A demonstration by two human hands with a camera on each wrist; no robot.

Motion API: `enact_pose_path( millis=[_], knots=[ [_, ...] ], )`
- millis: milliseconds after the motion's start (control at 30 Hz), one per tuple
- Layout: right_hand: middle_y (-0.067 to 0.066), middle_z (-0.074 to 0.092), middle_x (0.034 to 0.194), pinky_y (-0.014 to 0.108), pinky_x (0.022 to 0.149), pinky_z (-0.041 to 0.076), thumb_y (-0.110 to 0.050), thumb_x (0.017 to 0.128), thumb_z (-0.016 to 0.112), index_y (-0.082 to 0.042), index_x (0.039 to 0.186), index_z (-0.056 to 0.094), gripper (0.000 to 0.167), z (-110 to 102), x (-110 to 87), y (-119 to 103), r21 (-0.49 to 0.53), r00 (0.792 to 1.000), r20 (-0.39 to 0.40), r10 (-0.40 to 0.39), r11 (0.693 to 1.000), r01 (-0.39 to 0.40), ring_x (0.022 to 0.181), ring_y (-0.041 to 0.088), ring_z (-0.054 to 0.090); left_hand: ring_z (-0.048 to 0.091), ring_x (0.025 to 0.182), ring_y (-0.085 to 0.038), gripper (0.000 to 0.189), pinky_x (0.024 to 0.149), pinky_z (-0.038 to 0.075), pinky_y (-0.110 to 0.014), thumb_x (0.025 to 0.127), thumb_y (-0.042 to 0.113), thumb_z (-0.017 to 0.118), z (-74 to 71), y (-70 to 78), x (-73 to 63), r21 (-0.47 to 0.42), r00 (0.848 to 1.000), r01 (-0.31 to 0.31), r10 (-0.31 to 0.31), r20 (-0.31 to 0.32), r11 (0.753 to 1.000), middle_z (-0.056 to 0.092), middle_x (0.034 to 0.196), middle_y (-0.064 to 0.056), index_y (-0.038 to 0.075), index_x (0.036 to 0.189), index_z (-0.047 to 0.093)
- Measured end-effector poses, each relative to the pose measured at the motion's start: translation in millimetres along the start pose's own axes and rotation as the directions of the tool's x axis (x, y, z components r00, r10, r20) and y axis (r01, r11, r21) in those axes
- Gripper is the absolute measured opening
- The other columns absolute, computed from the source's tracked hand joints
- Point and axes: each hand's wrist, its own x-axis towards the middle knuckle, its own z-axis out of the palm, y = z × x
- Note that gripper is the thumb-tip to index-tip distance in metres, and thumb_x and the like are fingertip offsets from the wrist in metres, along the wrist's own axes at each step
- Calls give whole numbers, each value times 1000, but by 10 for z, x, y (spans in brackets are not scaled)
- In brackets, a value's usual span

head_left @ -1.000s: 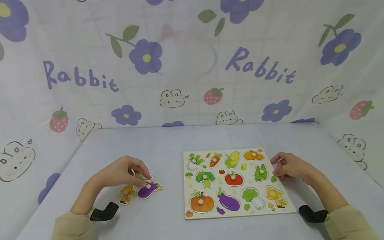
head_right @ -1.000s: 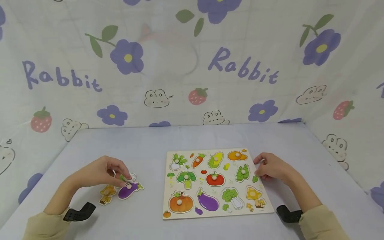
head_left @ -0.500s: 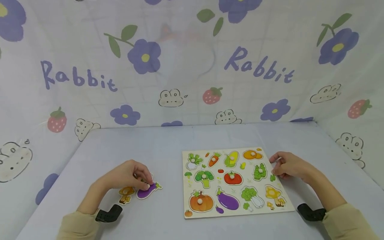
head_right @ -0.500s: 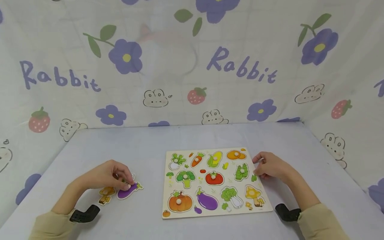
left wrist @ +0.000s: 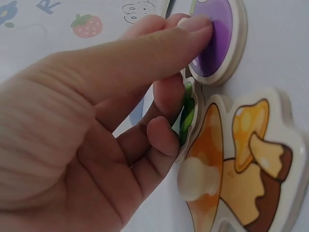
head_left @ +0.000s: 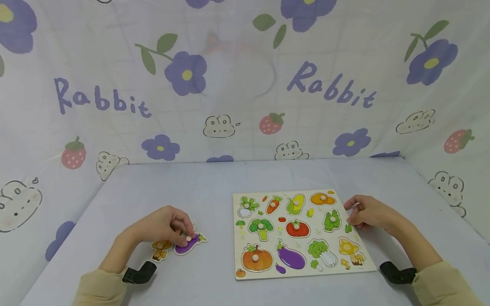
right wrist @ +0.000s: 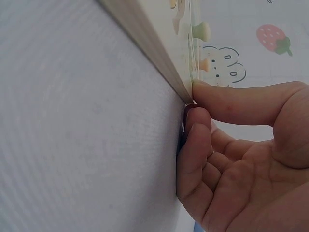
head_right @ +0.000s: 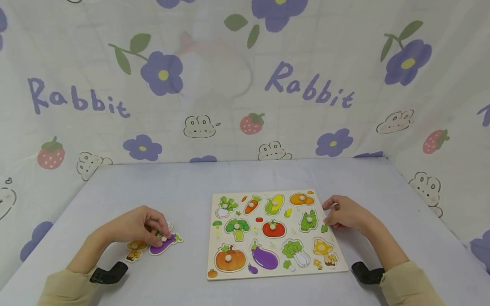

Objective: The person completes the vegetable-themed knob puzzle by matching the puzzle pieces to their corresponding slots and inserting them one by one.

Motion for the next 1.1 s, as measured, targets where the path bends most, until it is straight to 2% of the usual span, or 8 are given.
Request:
enact_pose_path(
  millis=[233, 467, 700, 1100],
  knots=[
    [9, 52, 80, 29, 58, 44, -3, 83, 72, 7, 118, 48, 44, -1, -9, -12, -2, 1000, -4, -3, 1000, 3, 67, 20, 51, 62, 70, -16, 15, 65, 51, -27, 78, 4, 82, -10, 37, -16, 23, 1000, 24, -24, -21, 999, 73, 85, -7, 7, 88, 72],
    [9, 53, 80, 30, 57, 45, -2, 83, 72, 8, 118, 47, 44, 4, 3, -25, 7, 1000, 0, -8, 1000, 8, 66, 20, 51, 67, 72, -21, 16, 66, 54, -31, 75, 4, 84, -29, 93, -79, 55, 996, 47, -43, -74, 997, 72, 81, -6, 7, 86, 72],
    [9, 53, 80, 30, 58, 45, -3, 83, 72, 8, 117, 48, 43, 3, 3, -5, 0, 1000, -6, -7, 1000, 7, 67, 21, 51, 66, 71, -20, 15, 63, 54, -31, 76, 8, 84, -33, 111, -90, 100, 994, 51, -42, -98, 994, 72, 79, -3, 8, 85, 73],
    [10, 52, 79, 31, 58, 45, -2, 83, 72, 8, 117, 48, 43, 6, -6, 19, 5, 1000, -9, -16, 1000, 16, 66, 21, 51, 65, 76, -23, 20, 70, 55, -31, 76, 0, 83, -39, 108, -54, 101, 999, 24, -19, -50, 995, 71, 83, -4, 6, 89, 69]
  ],
)
